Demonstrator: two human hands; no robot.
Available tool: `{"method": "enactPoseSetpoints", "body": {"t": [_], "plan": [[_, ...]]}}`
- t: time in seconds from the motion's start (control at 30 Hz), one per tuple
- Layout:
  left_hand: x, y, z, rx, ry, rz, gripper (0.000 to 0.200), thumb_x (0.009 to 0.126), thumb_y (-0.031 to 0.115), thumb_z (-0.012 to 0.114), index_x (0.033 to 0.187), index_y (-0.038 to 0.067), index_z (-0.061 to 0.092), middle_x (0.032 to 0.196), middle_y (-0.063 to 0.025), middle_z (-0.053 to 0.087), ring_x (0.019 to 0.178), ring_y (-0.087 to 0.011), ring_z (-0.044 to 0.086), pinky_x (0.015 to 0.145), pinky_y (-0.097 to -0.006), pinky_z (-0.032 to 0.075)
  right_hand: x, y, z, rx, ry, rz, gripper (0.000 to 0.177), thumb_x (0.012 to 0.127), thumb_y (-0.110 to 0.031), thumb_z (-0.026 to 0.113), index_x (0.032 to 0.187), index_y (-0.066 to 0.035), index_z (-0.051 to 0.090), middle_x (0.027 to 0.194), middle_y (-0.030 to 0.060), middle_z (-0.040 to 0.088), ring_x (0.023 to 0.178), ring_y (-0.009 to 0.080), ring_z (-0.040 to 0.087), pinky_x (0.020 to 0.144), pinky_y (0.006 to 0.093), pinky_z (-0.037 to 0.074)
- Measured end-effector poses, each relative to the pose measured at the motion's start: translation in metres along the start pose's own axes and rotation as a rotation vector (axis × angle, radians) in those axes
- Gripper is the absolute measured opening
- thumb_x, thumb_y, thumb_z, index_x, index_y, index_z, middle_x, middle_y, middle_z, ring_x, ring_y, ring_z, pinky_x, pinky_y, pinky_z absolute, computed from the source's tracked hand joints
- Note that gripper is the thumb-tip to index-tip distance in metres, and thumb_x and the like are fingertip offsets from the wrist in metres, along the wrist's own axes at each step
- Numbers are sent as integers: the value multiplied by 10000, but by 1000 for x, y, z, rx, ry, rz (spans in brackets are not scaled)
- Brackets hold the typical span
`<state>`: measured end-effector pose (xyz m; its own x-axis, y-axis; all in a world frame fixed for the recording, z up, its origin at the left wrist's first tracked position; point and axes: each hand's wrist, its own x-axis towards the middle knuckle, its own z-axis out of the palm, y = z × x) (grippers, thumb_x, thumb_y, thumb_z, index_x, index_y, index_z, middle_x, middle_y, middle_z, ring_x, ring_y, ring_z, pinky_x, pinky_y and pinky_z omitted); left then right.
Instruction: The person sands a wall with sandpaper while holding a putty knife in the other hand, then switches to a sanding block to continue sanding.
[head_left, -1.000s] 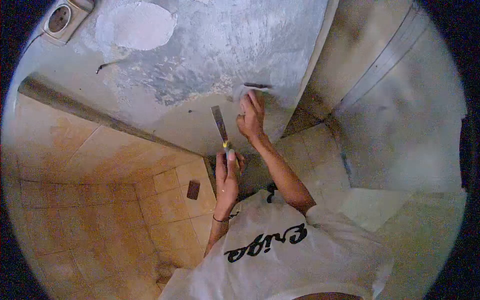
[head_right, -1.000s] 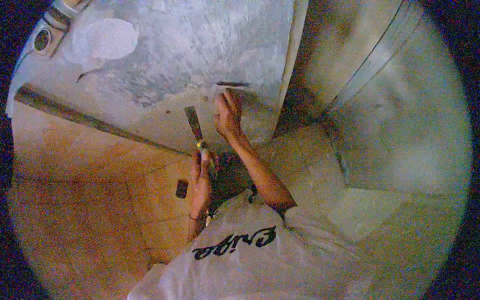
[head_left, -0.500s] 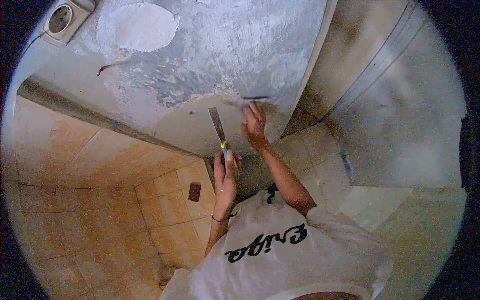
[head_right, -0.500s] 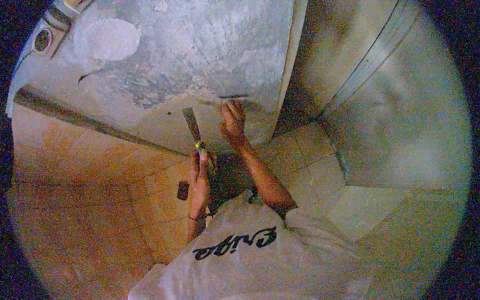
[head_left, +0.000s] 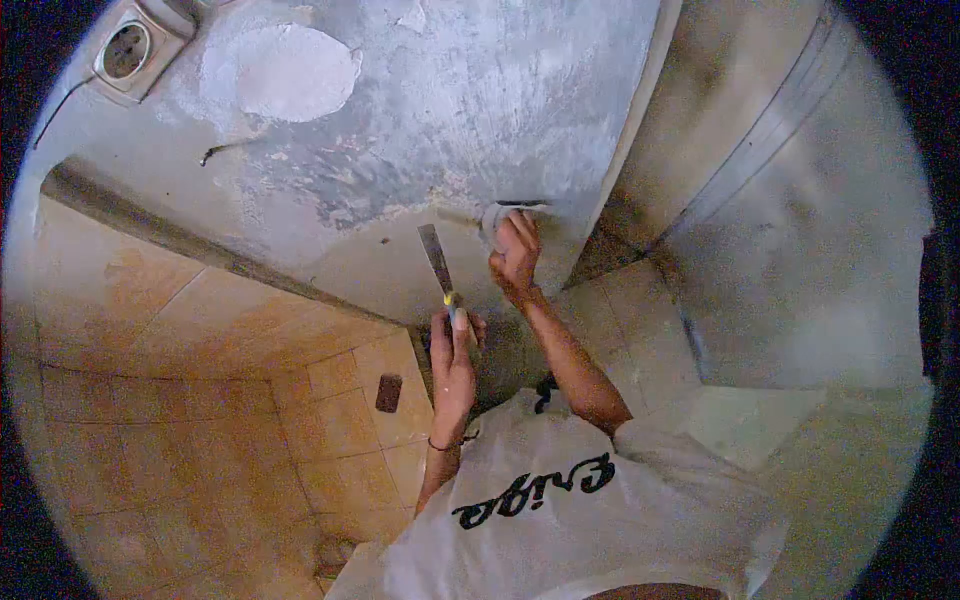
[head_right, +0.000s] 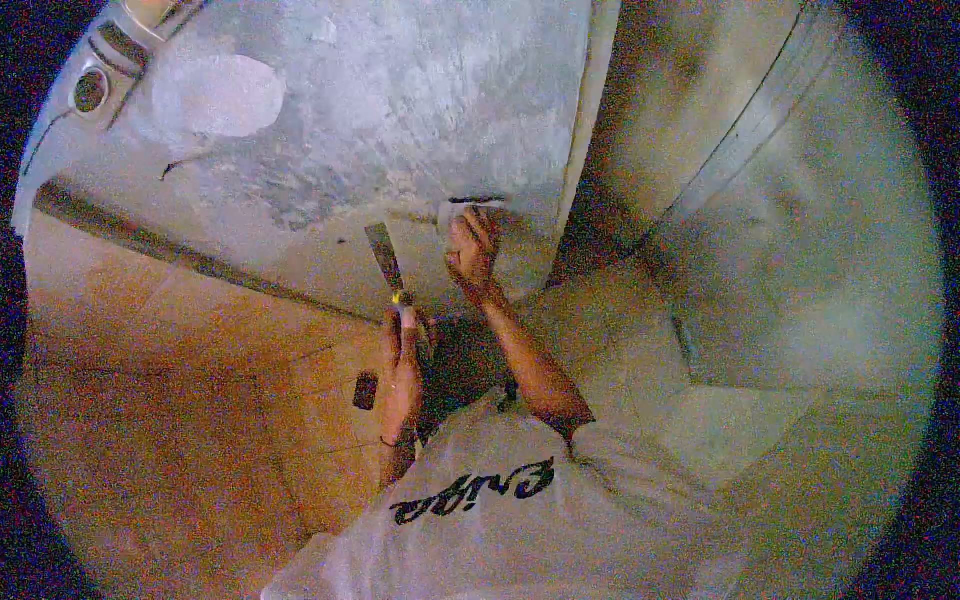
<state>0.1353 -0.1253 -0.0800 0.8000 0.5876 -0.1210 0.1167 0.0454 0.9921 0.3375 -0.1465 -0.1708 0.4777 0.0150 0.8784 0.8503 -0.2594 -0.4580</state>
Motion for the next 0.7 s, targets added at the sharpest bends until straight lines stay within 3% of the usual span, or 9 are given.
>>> {"method": "enactPoseSetpoints", "body": {"t": [0.17,0.27,0.4,0.47,0.57,0.7], "plan": [[1,2,0,-80,18,-21,346,1054,346,460,1144,14,496,941,-52,548,859,-138,530,772,-286,434,55,-40,-9,174,-73,295,167,563,8,436,689,-10,328,741,160,320,692,395,350,610,462,283],[0,2,-3,-59,50,-16,352,1054,358,456,1144,21,498,957,-53,556,871,-139,531,780,-289,436,43,-31,-1,128,18,154,180,563,36,424,695,-14,311,737,152,311,682,379,334,593,428,266],[10,-7,-18,2,5,15,353,1054,372,454,1135,31,499,956,-50,556,864,-132,520,763,-278,432,32,-18,1,23,-27,99,176,577,58,401,701,-19,305,739,133,309,669,339,322,587,409,258],[6,-5,-21,-23,20,11,346,1052,376,455,1128,41,497,949,-44,551,844,-132,505,748,-265,421,56,-43,-7,185,15,369,166,600,75,403,705,-22,318,744,110,317,683,280,332,597,388,273],[2,8,-25,-3,35,-8,340,1053,375,455,1122,45,498,949,-38,551,838,-137,501,754,-267,422,75,-51,-7,202,19,458,168,684,72,452,731,-24,323,746,90,301,698,233,312,616,373,282],[1,4,-36,-77,55,-76,343,1054,374,451,1133,43,498,947,-42,555,848,-143,509,774,-279,430,81,-57,-9,132,43,435,149,730,55,489,789,-36,387,711,93,335,685,237,349,619,363,322]]}}
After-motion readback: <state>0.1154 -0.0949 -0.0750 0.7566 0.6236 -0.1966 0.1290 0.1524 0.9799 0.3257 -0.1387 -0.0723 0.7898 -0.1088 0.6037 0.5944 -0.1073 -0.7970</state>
